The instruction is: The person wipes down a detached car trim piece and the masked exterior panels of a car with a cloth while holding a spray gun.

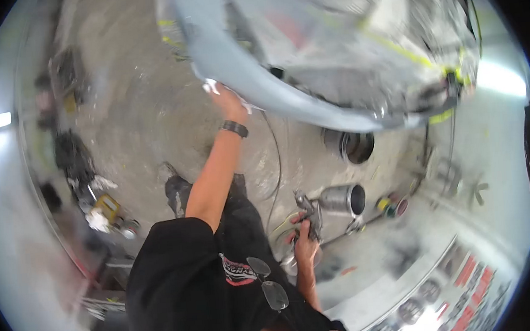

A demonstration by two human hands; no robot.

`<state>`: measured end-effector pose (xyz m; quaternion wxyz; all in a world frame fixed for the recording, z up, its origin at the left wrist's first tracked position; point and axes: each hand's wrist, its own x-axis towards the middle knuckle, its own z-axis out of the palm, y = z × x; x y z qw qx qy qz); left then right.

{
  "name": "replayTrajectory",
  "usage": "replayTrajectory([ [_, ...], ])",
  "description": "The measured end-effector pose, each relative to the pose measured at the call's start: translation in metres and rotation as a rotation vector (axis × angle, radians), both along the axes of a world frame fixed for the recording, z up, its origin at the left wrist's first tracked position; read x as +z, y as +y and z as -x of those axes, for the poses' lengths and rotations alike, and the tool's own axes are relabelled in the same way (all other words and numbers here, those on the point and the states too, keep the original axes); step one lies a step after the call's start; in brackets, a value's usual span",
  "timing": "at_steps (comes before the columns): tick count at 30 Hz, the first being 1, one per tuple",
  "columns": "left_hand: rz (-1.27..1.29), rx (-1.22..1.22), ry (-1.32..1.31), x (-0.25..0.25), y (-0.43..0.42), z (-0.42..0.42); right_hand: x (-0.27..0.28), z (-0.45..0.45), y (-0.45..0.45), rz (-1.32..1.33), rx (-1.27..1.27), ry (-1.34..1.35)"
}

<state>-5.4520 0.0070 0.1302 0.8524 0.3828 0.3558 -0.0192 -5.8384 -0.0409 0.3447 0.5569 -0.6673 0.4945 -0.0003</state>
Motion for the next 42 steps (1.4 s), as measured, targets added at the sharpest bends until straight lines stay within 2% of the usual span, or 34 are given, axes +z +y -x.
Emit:
replayTrajectory([
  [2, -0.204, -0.1, -0.077, 0.046, 0.003, -0.004, 0.0, -0.002, 0.005, -0.003, -0.063, -0.033],
  [4, -0.332, -0.073, -0.256, 0.08, -0.008, -0.004, 0.022, -0.026, 0.01, -0.032, -0.2, -0.059],
  [7, -0.84, -0.082, -0.559, 0.117, -0.041, 0.028, 0.018, -0.02, 0.006, -0.08, -0.217, -0.014],
  [8, -0.983, -0.17, -0.623, 0.125, -0.051, 0.046, 0.016, -0.021, 0.01, -0.09, -0.293, -0.057],
  [10, -1.278, -0.323, -0.746, 0.129, -0.064, 0.081, 0.014, -0.018, 0.011, -0.089, -0.328, -0.114],
  [13, -1.773, -0.86, -1.152, 0.108, -0.058, 0.089, 0.011, -0.018, 0.015, -0.101, -0.359, -0.18],
  [14, -1.879, -0.806, -1.336, 0.094, -0.07, 0.086, 0.006, -0.01, 0.011, -0.108, -0.351, -0.194],
  [17, -2.012, -1.243, -1.881, 0.096, -0.075, 0.065, -0.007, -0.011, 0.019, -0.129, -0.451, -0.22],
  [18, -2.075, -1.163, -2.1, 0.099, -0.086, 0.061, -0.01, -0.012, 0.021, -0.136, -0.506, -0.229],
  [21, -2.086, -1.311, -2.475, 0.102, -0.131, 0.061, -0.019, -0.008, 0.022, -0.144, -0.59, -0.237],
  [22, -1.941, -1.277, -2.624, 0.108, -0.152, 0.058, -0.023, -0.009, 0.024, -0.141, -0.628, -0.237],
  [24, -2.184, -1.237, -2.803, 0.123, -0.214, 0.068, -0.028, -0.008, 0.024, -0.154, -0.693, -0.23],
  [25, -2.175, -1.205, -2.709, 0.116, -0.248, 0.073, -0.034, -0.007, 0.027, -0.153, -0.722, -0.228],
  [26, -1.928, -1.202, -2.521, 0.081, -0.287, 0.066, -0.038, -0.007, 0.032, -0.16, -0.753, -0.221],
  [28, -2.21, -1.093, -2.662, 0.163, -0.317, 0.079, -0.047, -0.009, 0.038, -0.142, -0.81, -0.247],
  [29, -2.156, -1.177, -2.653, 0.166, -0.33, 0.079, -0.05, -0.01, 0.038, -0.15, -0.828, -0.243],
  [30, -2.187, -1.159, -2.752, 0.164, -0.326, 0.079, -0.051, -0.01, 0.04, -0.156, -0.841, -0.239],
  [32, -2.164, -1.154, -2.914, 0.148, -0.303, 0.075, -0.053, -0.007, 0.036, -0.175, -0.85, -0.242],
  [33, -2.107, -1.179, -2.976, 0.121, -0.276, 0.07, -0.053, -0.009, 0.035, -0.192, -0.876, -0.264],
  [35, -1.982, -1.219, -2.904, 0.045, -0.209, 0.041, -0.049, -0.014, 0.029, -0.208, -0.911, -0.31],
  [36, -2.266, -1.27, -3.222, 0.062, -0.171, 0.04, -0.051, -0.01, 0.027, -0.172, -0.843, -0.278],
  [37, -2.381, -1.362, -3.291, 0.059, -0.136, 0.03, -0.049, -0.008, 0.025, -0.166, -0.844, -0.289],
  [38, -2.133, -1.372, -3.233, 0.032, -0.097, 0.004, -0.045, -0.004, 0.02, -0.16, -0.841, -0.3],
  [40, -2.074, -2.132, -2.599, -0.008, -0.014, -0.034, -0.04, -0.004, 0.017, -0.157, -0.801, -0.287],
  [42, -1.929, -2.577, -1.931, 0.07, 0.047, -0.031, -0.04, -0.001, 0.02, -0.158, -0.69, -0.256],
])
